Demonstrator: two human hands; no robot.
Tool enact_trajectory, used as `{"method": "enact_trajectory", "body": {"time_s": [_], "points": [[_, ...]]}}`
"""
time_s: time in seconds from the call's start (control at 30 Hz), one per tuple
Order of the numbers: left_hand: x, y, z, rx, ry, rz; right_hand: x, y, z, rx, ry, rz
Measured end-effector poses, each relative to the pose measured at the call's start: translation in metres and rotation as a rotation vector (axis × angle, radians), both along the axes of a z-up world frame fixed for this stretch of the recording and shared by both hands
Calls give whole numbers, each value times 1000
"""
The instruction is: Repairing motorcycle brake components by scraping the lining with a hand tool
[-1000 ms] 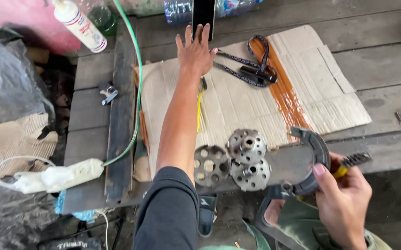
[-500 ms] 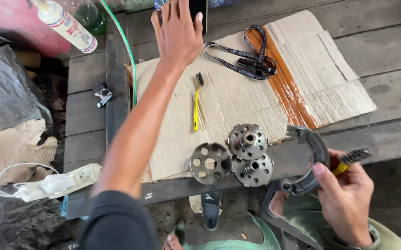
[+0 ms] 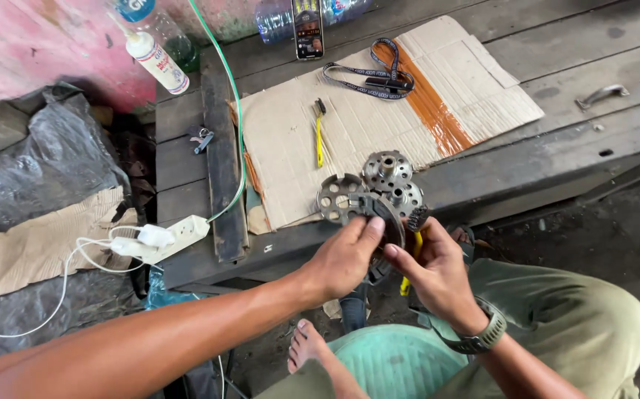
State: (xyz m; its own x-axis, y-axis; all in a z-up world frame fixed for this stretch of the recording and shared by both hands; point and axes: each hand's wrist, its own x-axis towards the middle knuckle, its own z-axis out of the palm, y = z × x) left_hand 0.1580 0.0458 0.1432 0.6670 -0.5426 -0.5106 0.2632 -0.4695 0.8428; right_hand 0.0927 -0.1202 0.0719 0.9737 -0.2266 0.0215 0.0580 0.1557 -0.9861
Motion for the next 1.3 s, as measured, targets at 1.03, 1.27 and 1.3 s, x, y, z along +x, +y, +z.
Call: {"method": "enact_trajectory", "body": {"time_s": [1.03, 1.27, 1.3], "points": [[-59, 38, -36, -461, -287, 83, -76, -50, 37, -661, -309, -96], [-69, 28, -107, -596, -267, 137, -64, -22, 1, -576, -399, -51], [-71, 22, -117, -638, -277, 192, -60, -18, -5, -613, -485, -50]]}}
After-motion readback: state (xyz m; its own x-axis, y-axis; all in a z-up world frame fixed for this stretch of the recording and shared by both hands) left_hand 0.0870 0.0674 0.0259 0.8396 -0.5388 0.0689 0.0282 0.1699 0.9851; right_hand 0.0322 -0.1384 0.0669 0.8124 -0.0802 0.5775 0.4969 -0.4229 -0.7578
